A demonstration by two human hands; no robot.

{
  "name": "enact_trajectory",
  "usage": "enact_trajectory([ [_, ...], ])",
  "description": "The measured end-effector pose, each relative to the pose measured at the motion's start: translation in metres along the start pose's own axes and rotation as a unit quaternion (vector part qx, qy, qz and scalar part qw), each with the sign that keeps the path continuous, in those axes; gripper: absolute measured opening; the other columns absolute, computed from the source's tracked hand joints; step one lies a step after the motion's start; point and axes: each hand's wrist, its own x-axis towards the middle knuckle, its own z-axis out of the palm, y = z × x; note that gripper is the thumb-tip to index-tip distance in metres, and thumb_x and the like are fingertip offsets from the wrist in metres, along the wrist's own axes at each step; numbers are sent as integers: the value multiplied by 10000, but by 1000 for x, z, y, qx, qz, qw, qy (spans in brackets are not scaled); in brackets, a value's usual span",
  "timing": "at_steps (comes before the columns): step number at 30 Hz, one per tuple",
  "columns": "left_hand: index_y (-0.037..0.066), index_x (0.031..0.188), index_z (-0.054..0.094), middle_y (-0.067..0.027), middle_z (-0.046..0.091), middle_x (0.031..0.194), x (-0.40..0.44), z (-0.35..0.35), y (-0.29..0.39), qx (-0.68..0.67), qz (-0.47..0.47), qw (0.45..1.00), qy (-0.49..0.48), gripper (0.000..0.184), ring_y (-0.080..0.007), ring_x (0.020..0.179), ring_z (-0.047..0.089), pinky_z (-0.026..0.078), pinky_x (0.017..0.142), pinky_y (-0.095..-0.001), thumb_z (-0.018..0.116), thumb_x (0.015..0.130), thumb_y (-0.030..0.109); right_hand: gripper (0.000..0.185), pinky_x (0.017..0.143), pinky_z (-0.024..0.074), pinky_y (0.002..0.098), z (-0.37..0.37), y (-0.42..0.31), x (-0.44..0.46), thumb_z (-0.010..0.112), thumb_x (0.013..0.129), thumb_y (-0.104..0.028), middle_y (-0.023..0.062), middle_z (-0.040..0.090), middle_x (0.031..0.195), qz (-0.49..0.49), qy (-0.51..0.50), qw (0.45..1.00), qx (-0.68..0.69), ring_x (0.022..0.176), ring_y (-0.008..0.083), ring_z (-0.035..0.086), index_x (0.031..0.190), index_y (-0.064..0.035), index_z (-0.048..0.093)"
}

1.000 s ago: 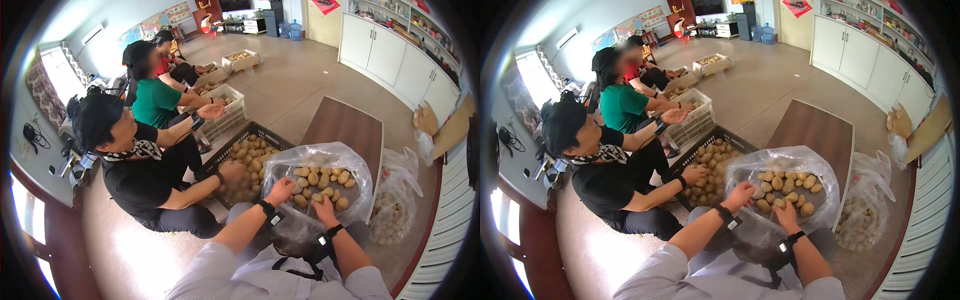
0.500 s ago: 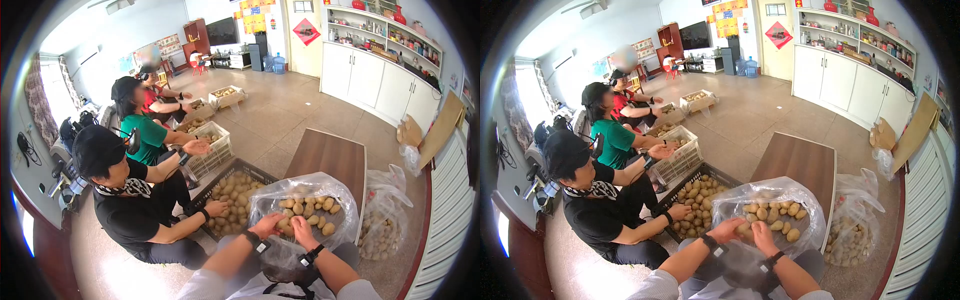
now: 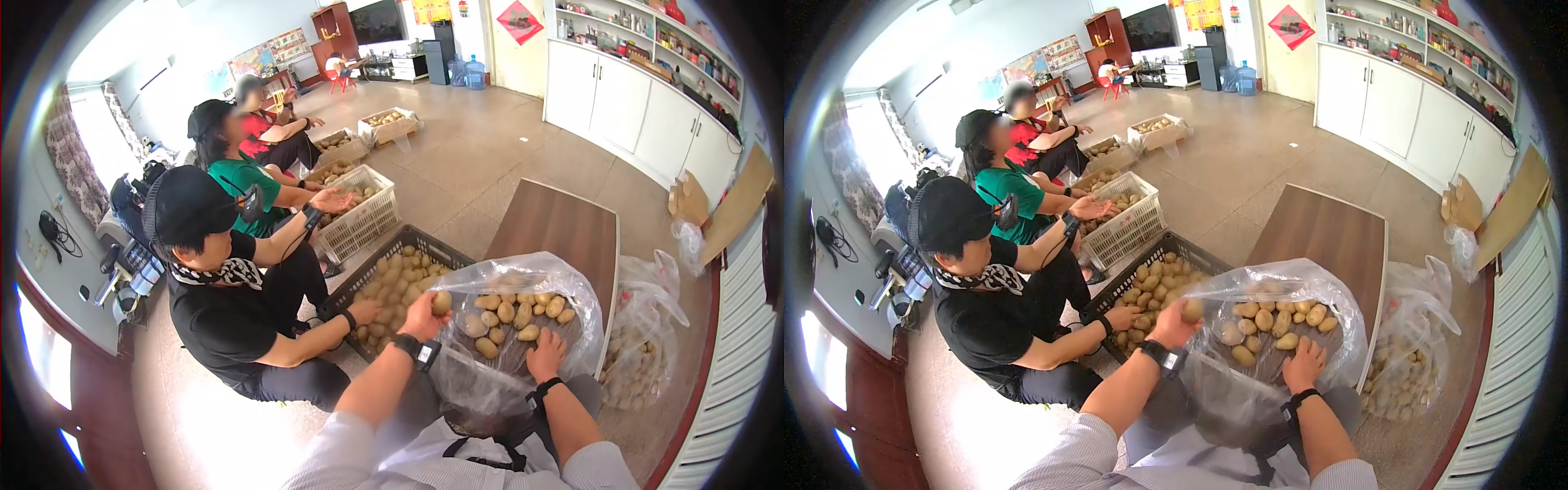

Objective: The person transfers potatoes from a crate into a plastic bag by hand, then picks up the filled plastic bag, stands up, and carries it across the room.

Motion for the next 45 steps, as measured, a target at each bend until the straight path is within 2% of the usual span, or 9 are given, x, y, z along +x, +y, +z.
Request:
enact_trajectory([
  [9, 39, 1123, 532, -148, 600, 1003, 31, -65, 32, 35, 20, 979, 198, 316, -304, 730, 604, 524, 550, -407, 491, 932, 287, 626, 1075, 237, 564, -1, 1, -1, 696, 796, -211, 106, 410, 1377, -63, -6, 995, -72, 1351, 424, 276, 1354, -150, 420],
  [15, 52, 1161, 531, -143, 564, 1098, 20, -67, 36, 24, 25, 966, 257, 344, -335, 878, 588, 556, 573, -428, 510, 937, 312, 550, 1040, 305, 502, 3, -6, 4, 709, 777, -185, 93, 462, 1314, -168, 10, 982, -85, 1270, 354, 381, 1270, -133, 472],
  [18, 54, 1128, 554, -156, 592, 1055, 32, -89, 33, 153, 64, 957, 238, 355, -351, 871, 604, 548, 609, -438, 551, 911, 334, 525, 988, 356, 468, 8, -7, 2, 708, 769, -162, 87, 492, 1255, -189, 20, 976, -104, 1193, 325, 439, 1240, -127, 480],
  [20, 55, 1107, 570, -165, 610, 1027, 45, -113, 28, 356, 112, 903, 212, 363, -361, 866, 614, 543, 632, -444, 578, 893, 349, 511, 943, 386, 458, 6, -9, 1, 703, 772, -150, 97, 504, 1194, -186, -4, 977, -103, 1146, 315, 466, 1233, -122, 485],
  [25, 57, 1053, 608, -186, 657, 956, 47, -132, 24, 791, 181, 563, 157, 388, -387, 854, 641, 530, 692, -461, 645, 850, 385, 441, 875, 431, 447, 12, -9, -3, 686, 807, -156, 121, 504, 1139, -185, -38, 976, -107, 1061, 333, 519, 1209, -112, 508],
  [33, 141, 846, 714, -124, 692, 873, 32, -103, 34, 849, 78, 498, 160, 323, -315, 792, 671, 519, 644, -432, 692, 773, 455, 325, 782, 502, 468, 23, 2, -8, 611, 846, -118, 170, 496, 1087, -188, -93, 976, -52, 980, 358, 570, 1151, -83, 505],
  [36, 151, 734, 730, -97, 696, 816, 158, -232, -14, 529, 221, 806, 147, 169, -253, 746, 680, 510, 570, -404, 681, 773, 308, 352, 809, 497, 488, 14, -3, -15, 623, 850, -169, 192, 494, 1115, -163, -116, 980, 17, 974, 396, 575, 1163, -68, 498],
  [39, -18, 1049, 552, -163, 583, 879, 31, -73, 19, 209, 108, 946, 223, 222, -262, 650, 597, 509, 510, -379, 516, 918, 157, 412, 822, 482, 499, 20, -4, -13, 628, 855, -241, 224, 543, 1097, -108, -111, 984, 89, 964, 424, 583, 1183, -34, 489],
  [45, 18, 1072, 547, -113, 603, 954, 10, -30, -1, 181, 96, 972, 114, 255, -210, 650, 601, 479, 512, -324, 532, 902, 207, 490, 834, 462, 471, 18, -25, -11, 625, 872, -366, 272, 624, 1027, -81, -128, 956, 249, 984, 428, 591, 1136, 34, 522],
])
